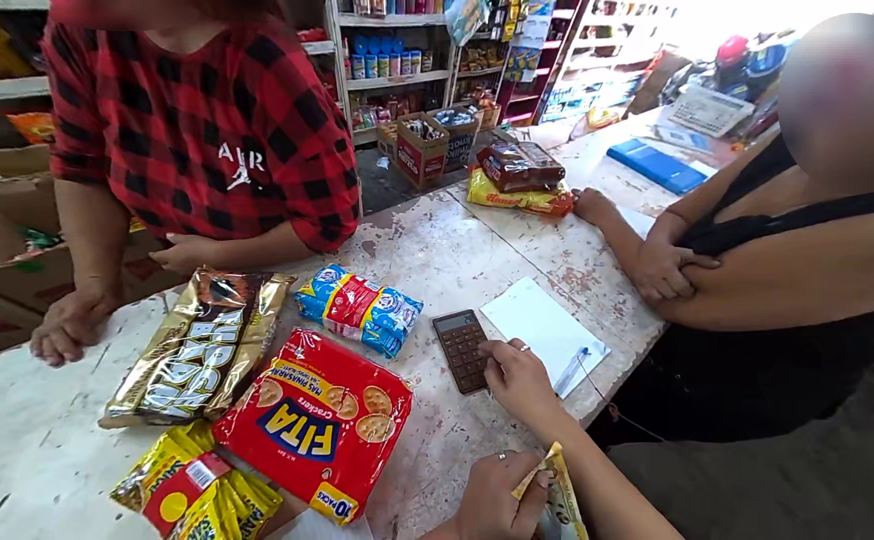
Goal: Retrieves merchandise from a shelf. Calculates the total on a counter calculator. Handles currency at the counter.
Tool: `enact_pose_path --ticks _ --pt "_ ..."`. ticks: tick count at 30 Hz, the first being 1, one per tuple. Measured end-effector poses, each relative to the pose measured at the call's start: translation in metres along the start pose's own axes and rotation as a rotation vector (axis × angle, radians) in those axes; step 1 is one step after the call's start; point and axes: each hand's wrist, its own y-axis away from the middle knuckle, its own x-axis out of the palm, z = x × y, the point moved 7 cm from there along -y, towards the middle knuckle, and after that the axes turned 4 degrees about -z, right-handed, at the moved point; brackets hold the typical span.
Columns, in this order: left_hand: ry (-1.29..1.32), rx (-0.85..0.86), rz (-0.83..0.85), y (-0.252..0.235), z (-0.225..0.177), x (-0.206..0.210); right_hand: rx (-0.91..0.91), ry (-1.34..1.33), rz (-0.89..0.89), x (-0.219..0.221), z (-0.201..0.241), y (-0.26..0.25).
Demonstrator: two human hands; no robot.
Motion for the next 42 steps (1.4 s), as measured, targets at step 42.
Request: enact_pose_path --ticks 42 --pt "0.068 -0.026 -0.185 0.002 -0.001 -0.006 0.057 0.019 -0.023 0.03 0.004 0.031"
